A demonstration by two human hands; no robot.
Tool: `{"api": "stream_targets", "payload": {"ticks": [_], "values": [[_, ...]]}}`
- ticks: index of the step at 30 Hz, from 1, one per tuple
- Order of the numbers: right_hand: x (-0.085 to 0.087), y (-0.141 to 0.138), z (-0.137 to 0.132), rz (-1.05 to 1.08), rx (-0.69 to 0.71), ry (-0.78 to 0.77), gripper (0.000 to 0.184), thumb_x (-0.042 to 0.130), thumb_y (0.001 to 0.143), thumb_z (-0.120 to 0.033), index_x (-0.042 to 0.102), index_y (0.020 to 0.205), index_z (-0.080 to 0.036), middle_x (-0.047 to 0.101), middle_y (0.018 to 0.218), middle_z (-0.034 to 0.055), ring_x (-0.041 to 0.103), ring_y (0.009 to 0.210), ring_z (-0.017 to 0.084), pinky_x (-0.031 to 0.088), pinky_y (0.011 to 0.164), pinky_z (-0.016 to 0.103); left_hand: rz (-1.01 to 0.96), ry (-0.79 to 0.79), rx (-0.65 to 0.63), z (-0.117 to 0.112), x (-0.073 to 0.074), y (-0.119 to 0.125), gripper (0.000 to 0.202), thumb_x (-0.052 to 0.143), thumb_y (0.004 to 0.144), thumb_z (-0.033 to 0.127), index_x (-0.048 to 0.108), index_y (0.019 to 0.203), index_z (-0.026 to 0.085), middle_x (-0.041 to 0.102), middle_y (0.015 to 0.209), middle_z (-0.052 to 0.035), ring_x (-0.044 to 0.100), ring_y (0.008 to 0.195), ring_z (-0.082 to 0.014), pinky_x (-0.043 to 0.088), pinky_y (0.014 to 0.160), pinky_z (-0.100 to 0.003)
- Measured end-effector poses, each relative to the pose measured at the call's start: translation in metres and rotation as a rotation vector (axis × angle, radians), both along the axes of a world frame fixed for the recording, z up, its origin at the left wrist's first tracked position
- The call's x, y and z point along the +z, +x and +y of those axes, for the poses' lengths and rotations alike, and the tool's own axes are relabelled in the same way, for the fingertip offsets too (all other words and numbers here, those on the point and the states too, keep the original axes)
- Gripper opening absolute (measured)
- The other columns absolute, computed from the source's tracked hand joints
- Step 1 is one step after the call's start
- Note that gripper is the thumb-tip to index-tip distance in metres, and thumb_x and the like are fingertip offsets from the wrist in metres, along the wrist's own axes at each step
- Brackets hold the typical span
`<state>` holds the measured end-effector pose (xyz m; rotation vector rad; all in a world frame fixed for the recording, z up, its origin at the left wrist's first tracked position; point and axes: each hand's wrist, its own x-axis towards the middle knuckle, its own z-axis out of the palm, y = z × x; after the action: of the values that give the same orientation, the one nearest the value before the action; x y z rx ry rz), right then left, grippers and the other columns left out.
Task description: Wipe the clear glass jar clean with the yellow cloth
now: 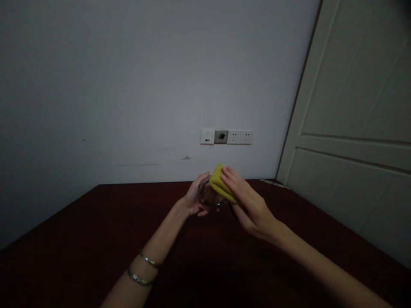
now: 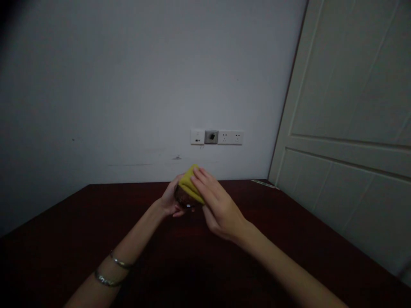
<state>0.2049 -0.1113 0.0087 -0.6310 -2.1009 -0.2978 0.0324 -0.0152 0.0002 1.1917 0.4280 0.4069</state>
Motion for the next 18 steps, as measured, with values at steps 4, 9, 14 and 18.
{"api": "stream_targets", "payload": {"ticks": [4, 9, 14, 18], "values": [[0.001, -0.006, 0.012, -0.272, -0.101, 0.158, 0.064, 0.048, 0.086, -0.015, 0.025, 0.146, -0.017, 0.029, 0.151, 0.0111, 0.019, 0.143, 0.027, 0.028, 0.113, 0.054, -0.046, -0.035, 0.199, -0.007, -0.005, 0.009, 0.072, 0.029, 0.075, 0.076, 0.062, 0.069, 0.013, 0.050, 0.039, -0.0025, 0.026, 0.024, -0.0071, 0.024, 0.023, -0.021], [0.000, -0.013, 0.027, -0.225, -0.106, 0.261, 0.055, 0.050, 0.091, -0.019, 0.034, 0.143, -0.021, 0.042, 0.145, 0.0093, 0.029, 0.140, 0.022, 0.032, 0.112, 0.048, -0.081, -0.004, 0.421, -0.011, -0.009, 0.013, 0.075, 0.025, 0.077, 0.075, 0.066, 0.084, 0.013, 0.042, 0.036, 0.0001, 0.028, 0.026, -0.0091, 0.020, 0.027, -0.022], [0.000, -0.020, 0.035, -0.063, -0.026, 0.191, 0.055, 0.046, 0.091, -0.012, 0.033, 0.143, -0.025, 0.041, 0.146, 0.0065, 0.035, 0.137, 0.020, 0.036, 0.112, 0.048, -0.173, 0.047, 0.553, -0.012, -0.007, 0.013, 0.066, 0.030, 0.079, 0.069, 0.064, 0.084, 0.013, 0.046, 0.041, -0.0009, 0.035, 0.029, -0.0114, 0.021, 0.029, -0.023], [0.004, -0.022, 0.034, 0.069, 0.019, 0.132, 0.052, 0.046, 0.091, -0.011, 0.039, 0.140, -0.026, 0.043, 0.145, 0.0054, 0.040, 0.134, 0.019, 0.038, 0.111, 0.045, -0.262, 0.096, 0.529, -0.016, -0.001, 0.012, 0.059, 0.033, 0.078, 0.068, 0.056, 0.063, 0.015, 0.045, 0.041, -0.0001, 0.033, 0.026, -0.0097, 0.019, 0.027, -0.022]]}}
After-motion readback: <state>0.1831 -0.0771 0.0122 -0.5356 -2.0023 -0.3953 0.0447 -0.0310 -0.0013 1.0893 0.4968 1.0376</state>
